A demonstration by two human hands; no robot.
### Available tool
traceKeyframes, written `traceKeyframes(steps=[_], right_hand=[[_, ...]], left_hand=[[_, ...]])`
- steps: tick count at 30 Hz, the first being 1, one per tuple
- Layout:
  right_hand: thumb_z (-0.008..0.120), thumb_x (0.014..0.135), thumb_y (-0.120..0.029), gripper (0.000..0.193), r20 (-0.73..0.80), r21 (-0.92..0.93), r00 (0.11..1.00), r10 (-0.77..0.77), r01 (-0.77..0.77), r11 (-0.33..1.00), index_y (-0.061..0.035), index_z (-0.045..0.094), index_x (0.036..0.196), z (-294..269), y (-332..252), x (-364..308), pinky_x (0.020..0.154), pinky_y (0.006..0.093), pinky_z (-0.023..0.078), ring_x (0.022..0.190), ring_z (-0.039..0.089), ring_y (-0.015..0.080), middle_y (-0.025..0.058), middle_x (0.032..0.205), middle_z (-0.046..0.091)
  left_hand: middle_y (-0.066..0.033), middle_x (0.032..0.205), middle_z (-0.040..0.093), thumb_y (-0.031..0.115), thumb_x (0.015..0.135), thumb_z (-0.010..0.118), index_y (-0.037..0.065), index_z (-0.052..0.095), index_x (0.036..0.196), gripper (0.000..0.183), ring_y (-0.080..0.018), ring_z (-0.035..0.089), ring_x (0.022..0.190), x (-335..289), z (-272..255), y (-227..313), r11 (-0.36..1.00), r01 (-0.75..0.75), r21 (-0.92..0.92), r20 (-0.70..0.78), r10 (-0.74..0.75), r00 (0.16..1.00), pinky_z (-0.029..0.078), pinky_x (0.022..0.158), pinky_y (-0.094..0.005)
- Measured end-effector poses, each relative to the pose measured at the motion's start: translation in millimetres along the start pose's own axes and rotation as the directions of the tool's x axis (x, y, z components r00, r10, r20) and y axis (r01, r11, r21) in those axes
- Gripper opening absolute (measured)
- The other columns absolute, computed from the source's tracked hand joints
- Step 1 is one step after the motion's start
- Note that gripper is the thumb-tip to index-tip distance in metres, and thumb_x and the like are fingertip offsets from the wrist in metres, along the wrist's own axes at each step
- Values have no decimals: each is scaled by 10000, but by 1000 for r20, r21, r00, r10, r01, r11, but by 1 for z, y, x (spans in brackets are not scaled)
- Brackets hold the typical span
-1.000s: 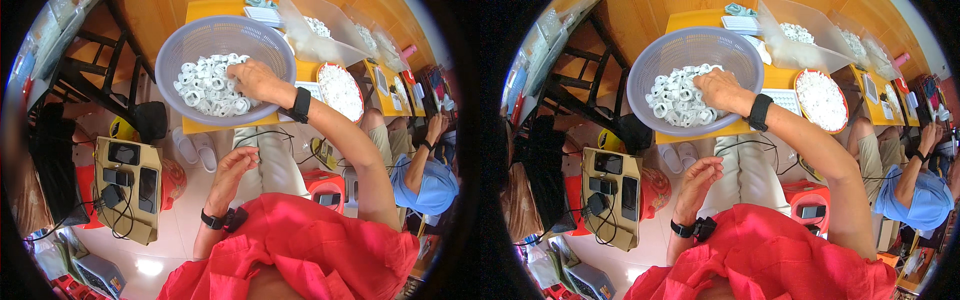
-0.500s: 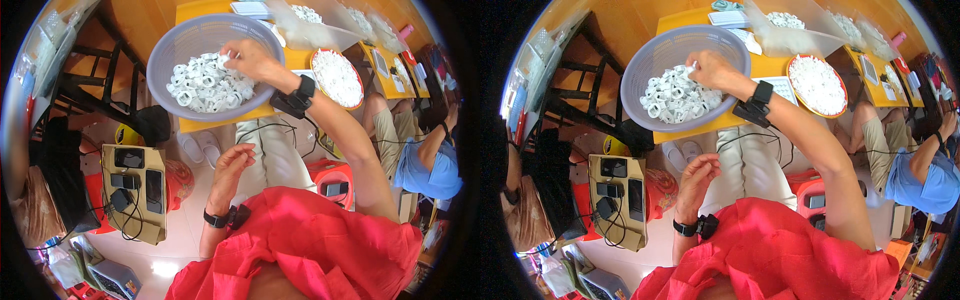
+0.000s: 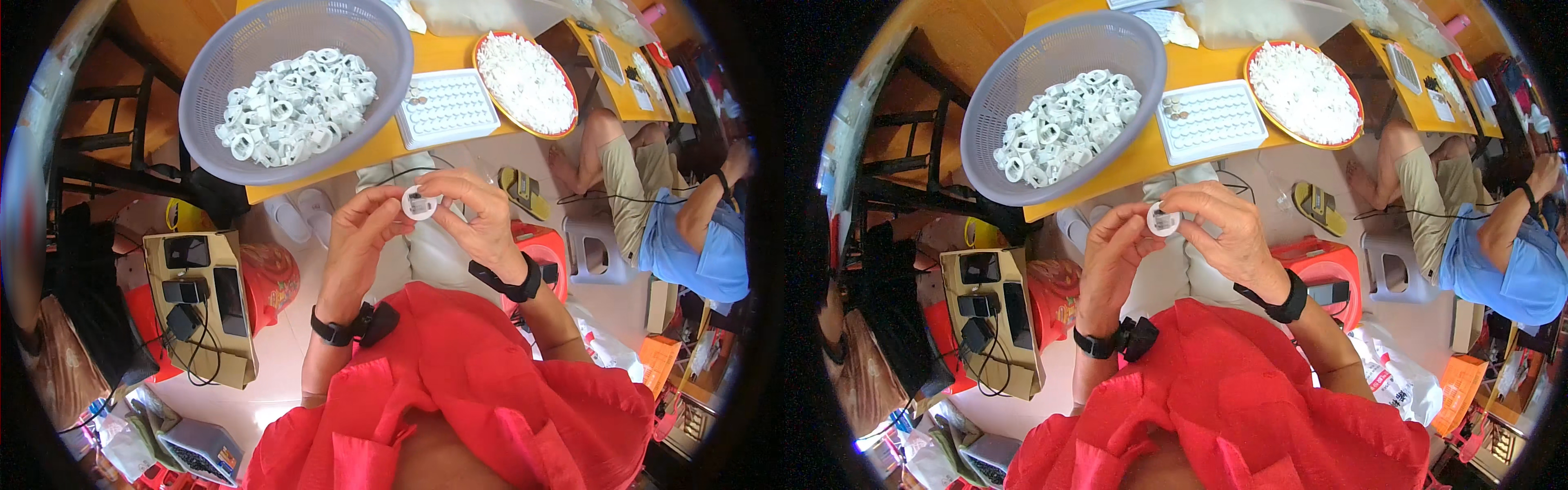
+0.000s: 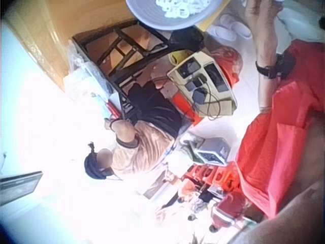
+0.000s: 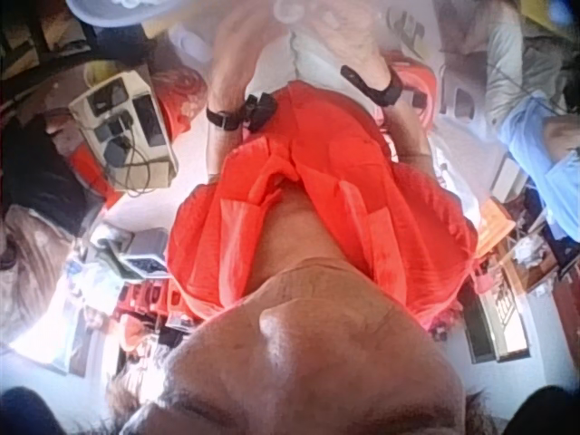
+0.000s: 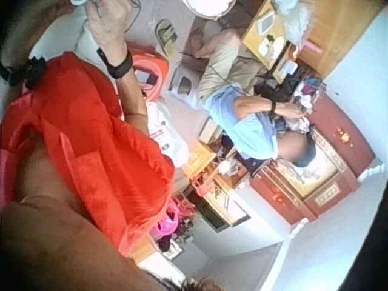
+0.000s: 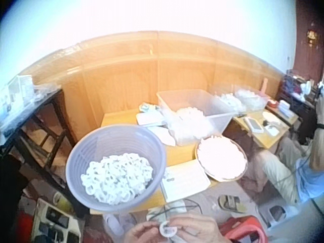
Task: Assembling small white plastic components by hand.
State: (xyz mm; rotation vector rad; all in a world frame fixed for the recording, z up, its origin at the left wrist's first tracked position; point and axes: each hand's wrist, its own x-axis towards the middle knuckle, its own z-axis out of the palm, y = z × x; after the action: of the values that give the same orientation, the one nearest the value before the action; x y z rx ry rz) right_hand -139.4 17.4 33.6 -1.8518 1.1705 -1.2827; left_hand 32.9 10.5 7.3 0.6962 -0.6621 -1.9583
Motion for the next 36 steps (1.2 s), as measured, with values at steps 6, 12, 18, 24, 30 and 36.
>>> traceKeyframes(steps=[6, 12, 18, 24, 30, 36], right_hand=[[583, 685, 136, 283, -85, 50, 996, 39, -35, 998, -13, 633, 920, 2, 16, -15, 624, 274, 485, 783, 601, 203, 112, 920, 632], [594, 668, 137, 321, -72, 27, 997, 6, -4, 1000, -9, 619, 953, -1, 21, -19, 647, 276, 487, 795, 604, 210, 104, 907, 618], [694, 640, 48, 416, -150, -40, 976, 160, -167, 985, -23, 577, 1033, -3, 9, -21, 645, 268, 486, 774, 591, 211, 84, 896, 558], [703, 654, 30, 394, -140, -131, 985, 102, -121, 984, -17, 579, 1025, -4, 16, -24, 654, 276, 492, 764, 587, 208, 101, 916, 550], [690, 671, 16, 406, -30, -105, 991, 129, -131, 986, -14, 575, 1059, -12, 21, -18, 673, 295, 485, 795, 576, 226, 105, 912, 545], [677, 681, 21, 427, 66, -172, 990, 127, -114, 979, -18, 584, 1095, -16, 23, -15, 627, 256, 460, 805, 530, 187, 95, 962, 507]], left_hand=[[-75, 900, 629, 78, 835, 598, 2, 602, 978, 162, -137, 615, 757, 5, 11, -10, 995, 15, 96, -91, -6, 996, 513, 677, -255], [-72, 863, 630, 51, 809, 617, 2, 602, 940, 140, -134, 613, 722, 9, 16, -19, 987, -16, 162, -120, 36, 992, 509, 651, -247], [-59, 862, 626, 36, 800, 618, 9, 608, 911, 114, -117, 602, 730, 12, 27, -24, 975, -31, 220, -210, 79, 975, 498, 655, -234], [-45, 859, 617, 71, 833, 592, 12, 608, 931, 116, -110, 592, 779, 14, 24, -24, 964, -9, 264, -202, 64, 977, 502, 686, -246], [-49, 957, 605, 173, 908, 497, 11, 566, 1073, 241, -128, 594, 837, 21, 21, -22, 993, 118, 30, -150, -112, 982, 506, 724, -263], [-66, 1072, 581, 161, 917, 483, 9, 509, 1175, 301, -129, 582, 940, 29, 2, -38, 970, 217, -108, 38, -214, 976, 497, 779, -264]])
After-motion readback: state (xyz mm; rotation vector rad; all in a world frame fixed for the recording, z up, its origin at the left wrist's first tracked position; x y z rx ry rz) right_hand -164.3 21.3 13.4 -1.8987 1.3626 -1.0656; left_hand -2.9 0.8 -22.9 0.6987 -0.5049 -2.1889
